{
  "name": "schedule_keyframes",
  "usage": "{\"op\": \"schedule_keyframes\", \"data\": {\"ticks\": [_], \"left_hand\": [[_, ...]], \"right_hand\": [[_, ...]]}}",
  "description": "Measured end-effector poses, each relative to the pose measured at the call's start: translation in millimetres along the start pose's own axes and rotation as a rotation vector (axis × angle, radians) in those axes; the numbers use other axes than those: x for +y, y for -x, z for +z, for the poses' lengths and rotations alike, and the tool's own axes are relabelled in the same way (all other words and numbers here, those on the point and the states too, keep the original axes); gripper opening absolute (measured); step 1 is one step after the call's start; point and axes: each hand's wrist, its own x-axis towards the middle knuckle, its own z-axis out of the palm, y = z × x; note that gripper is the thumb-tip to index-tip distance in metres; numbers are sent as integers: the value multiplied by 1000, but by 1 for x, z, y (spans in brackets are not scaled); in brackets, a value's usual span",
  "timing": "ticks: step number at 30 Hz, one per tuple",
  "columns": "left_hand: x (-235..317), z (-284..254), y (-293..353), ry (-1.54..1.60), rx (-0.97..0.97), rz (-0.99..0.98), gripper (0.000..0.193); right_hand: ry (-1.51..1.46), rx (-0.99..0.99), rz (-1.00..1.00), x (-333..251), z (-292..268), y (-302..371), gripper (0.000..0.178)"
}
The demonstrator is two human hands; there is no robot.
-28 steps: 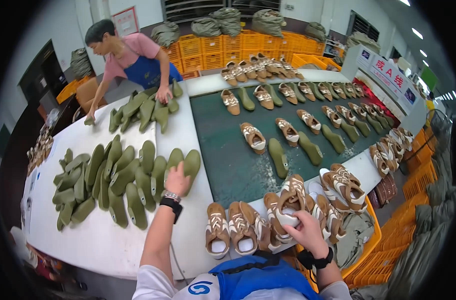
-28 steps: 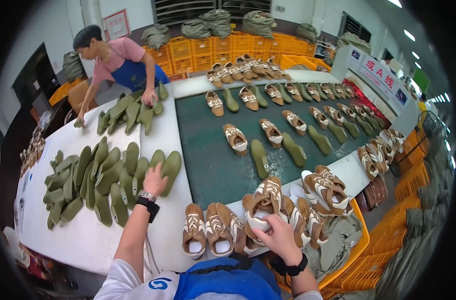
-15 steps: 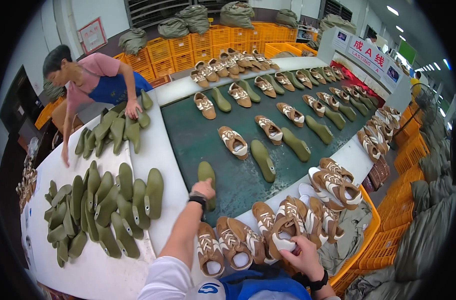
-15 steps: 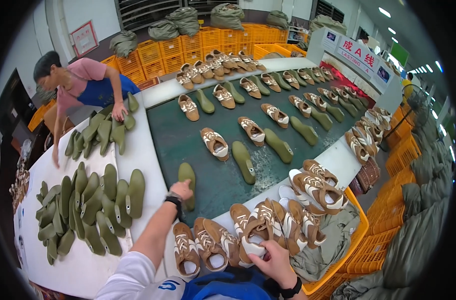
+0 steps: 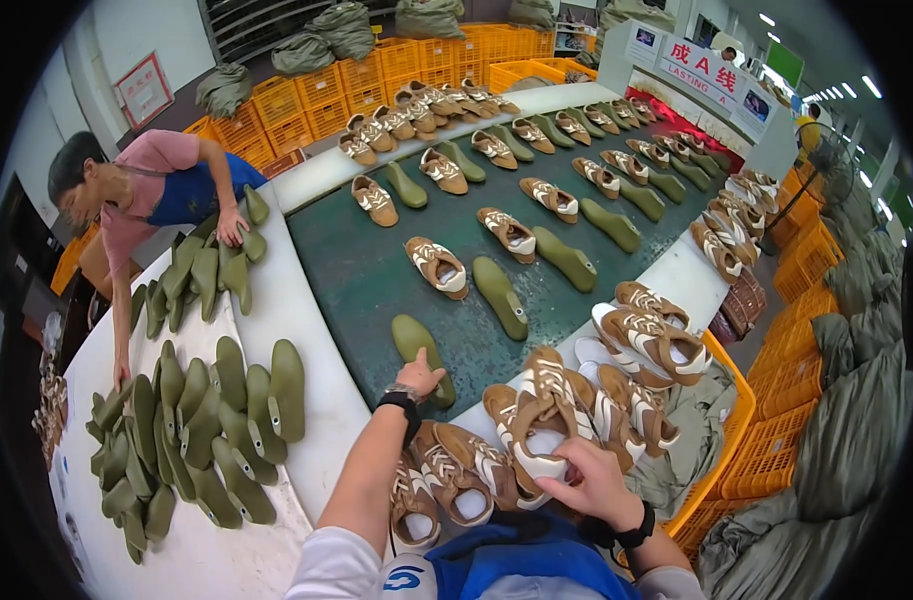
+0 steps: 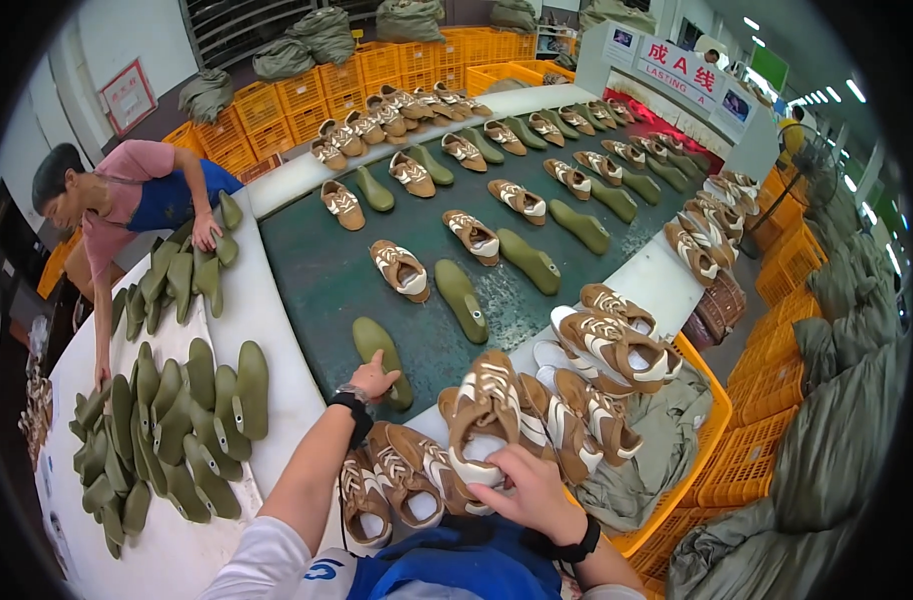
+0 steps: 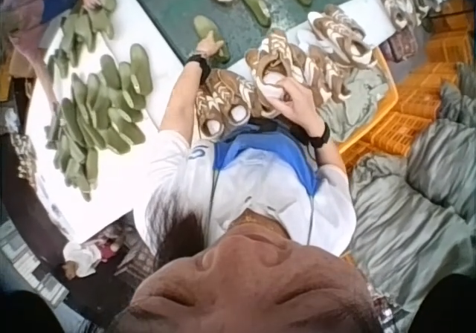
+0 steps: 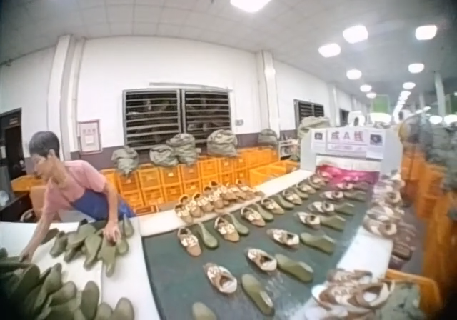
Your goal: Organizing and preparing shoe lasts and shoe uppers for assembly on a factory production line.
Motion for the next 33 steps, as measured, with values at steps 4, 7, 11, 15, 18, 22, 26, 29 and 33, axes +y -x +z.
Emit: {"op": "schedule_keyframes", "data": {"ticks": [4, 7, 11, 15, 18, 22, 26, 29, 33], "left_hand": [[-47, -21, 54, 67, 77, 149, 66], [-82, -30, 129, 134, 263, 259, 53], [-113, -19, 244, 322, 393, 128, 44], [-154, 43, 341, 379, 538, -198, 42], [-140, 71, 392, 549, 493, -470, 38], [-102, 92, 441, 652, 591, -659, 34], [-92, 108, 445, 624, 694, -619, 36], [-85, 98, 447, 610, 623, -744, 41], [-121, 106, 421, 485, 677, -553, 52]], "right_hand": [[47, -152, -266, -17, 0, -51, 30], [33, -354, -338, -17, 24, -117, 28], [97, -611, -366, 2, 93, -220, 31], [287, -692, -356, 4, 182, -291, 34], [290, -527, -250, 42, 254, -327, 30], [274, -425, -181, 63, 322, -340, 30], [184, -488, -209, 128, 343, -347, 38], [205, -608, -162, 97, 321, -338, 48], [237, -470, -362, 84, 272, -329, 47]]}}
